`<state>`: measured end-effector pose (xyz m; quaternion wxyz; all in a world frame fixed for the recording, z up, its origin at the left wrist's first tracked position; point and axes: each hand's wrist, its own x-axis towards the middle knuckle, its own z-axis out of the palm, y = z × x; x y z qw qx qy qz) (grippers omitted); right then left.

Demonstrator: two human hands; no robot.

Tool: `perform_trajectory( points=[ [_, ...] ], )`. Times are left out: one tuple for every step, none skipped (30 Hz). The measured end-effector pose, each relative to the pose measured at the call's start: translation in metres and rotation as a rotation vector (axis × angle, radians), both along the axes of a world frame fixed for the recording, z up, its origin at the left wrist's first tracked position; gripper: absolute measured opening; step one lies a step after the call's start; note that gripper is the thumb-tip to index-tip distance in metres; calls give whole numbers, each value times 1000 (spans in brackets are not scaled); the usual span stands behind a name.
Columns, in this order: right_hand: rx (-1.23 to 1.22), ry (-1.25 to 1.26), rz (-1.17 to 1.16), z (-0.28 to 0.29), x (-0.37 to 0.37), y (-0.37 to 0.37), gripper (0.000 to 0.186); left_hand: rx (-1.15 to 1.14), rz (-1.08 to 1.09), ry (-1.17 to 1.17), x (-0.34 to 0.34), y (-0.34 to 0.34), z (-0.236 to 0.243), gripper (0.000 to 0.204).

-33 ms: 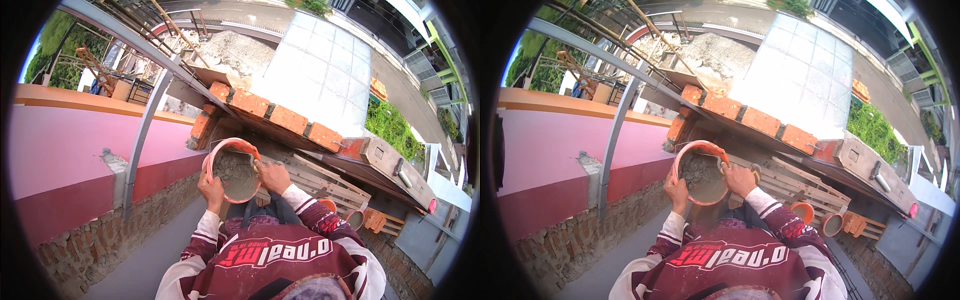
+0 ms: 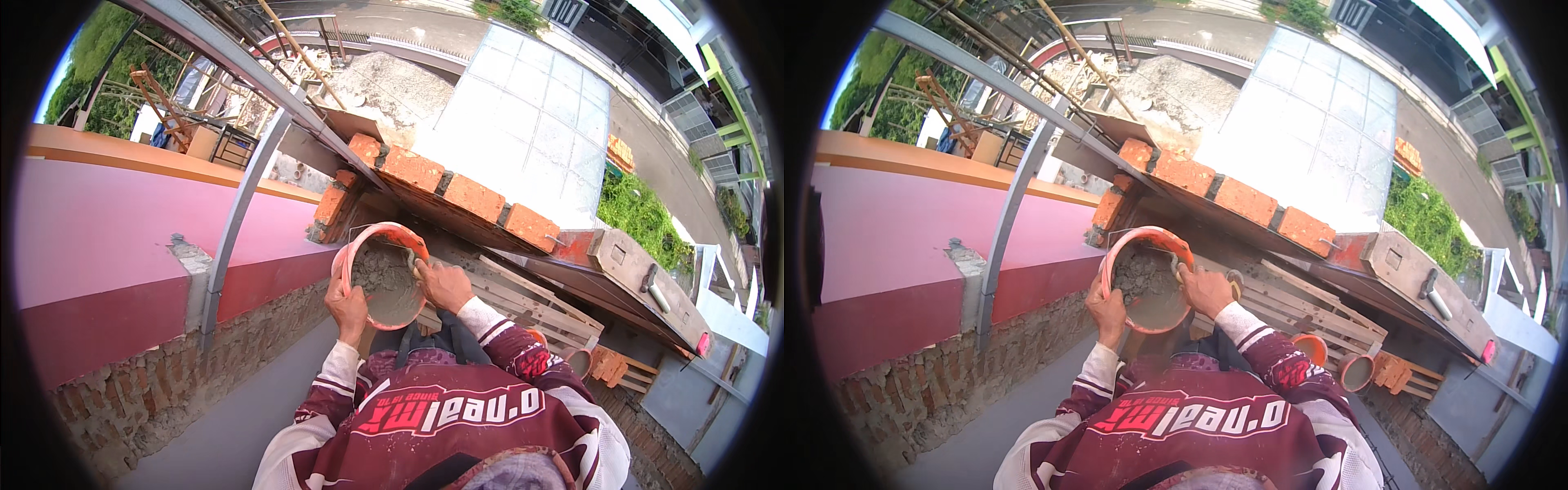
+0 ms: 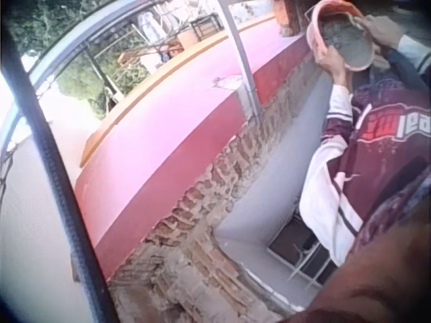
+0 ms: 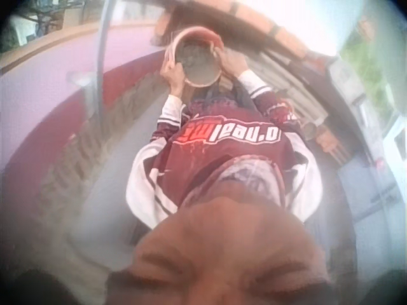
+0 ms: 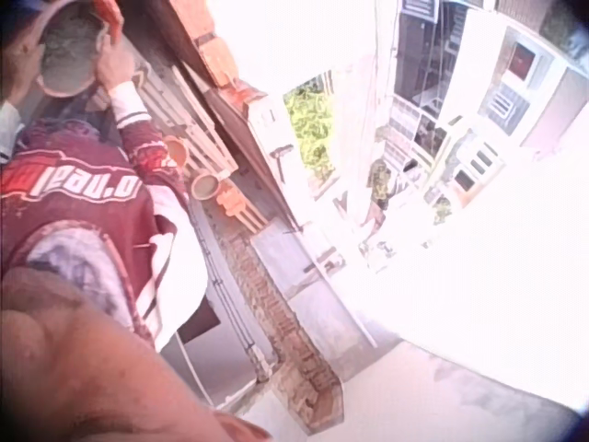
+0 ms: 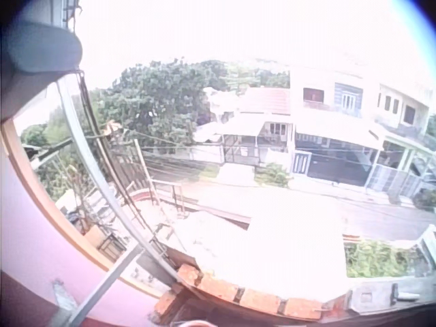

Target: The person scoops mortar from a bucket with a trowel and spreads it along the top of a brick wall. They then place bricks onto the mortar bed, aligning them with a string line. The person repeats this process, adding mortar and bricks to extend the wall.

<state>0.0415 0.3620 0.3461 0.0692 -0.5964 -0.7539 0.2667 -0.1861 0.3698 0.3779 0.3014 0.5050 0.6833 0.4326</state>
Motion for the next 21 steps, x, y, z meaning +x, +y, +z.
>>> perform_trajectory(
  points=[
    [-107,-4,86,9,-5,2,37,-22,25,15,-1,1,9,43],
    [-139,-18,138,21,-9,2,36,12,28,27,-3,2,18,46],
    [-214,-48,203,36,-15,2,34,43,24,42,-5,4,26,49],
    [-265,15,308,55,-5,4,34,81,49,0,-9,6,33,45],
    [-226,-37,301,70,0,8,34,41,78,-61,-11,7,38,42],
    [-181,-45,318,83,4,15,34,21,87,-112,-14,7,43,39],
    [-174,-65,346,92,6,18,34,7,99,-162,-17,9,47,36],
    [-116,-101,239,100,3,26,34,214,86,-87,-14,10,48,11],
    [40,-102,130,105,0,33,31,190,86,-105,-13,13,50,6],
    [46,-98,139,111,-8,31,29,207,65,-109,-13,14,52,2],
    [129,-103,101,116,-13,37,27,223,46,-110,-13,14,54,3],
    [136,-115,195,122,-18,33,25,311,20,-104,-12,19,55,14],
    [142,-126,285,129,-28,29,23,241,90,-182,-14,22,58,15],
    [45,-111,425,139,-23,31,19,180,139,-265,-14,25,60,15],
    [112,-138,377,151,-18,33,19,157,198,-351,-13,28,62,15],
    [129,-161,354,163,-13,42,18,190,189,-456,-12,30,63,16],
    [70,-213,365,175,-9,48,17,162,178,-426,-10,33,65,16],
    [240,-237,171,184,-15,55,17,191,126,-374,-8,34,66,14],
    [336,-292,122,193,-16,68,18,203,84,-339,-5,36,68,13],
    [371,-233,227,200,-24,55,18,226,34,-284,-3,38,70,11],
    [482,-209,235,205,-29,56,17,228,-10,-233,-3,40,72,9]
  ],
)
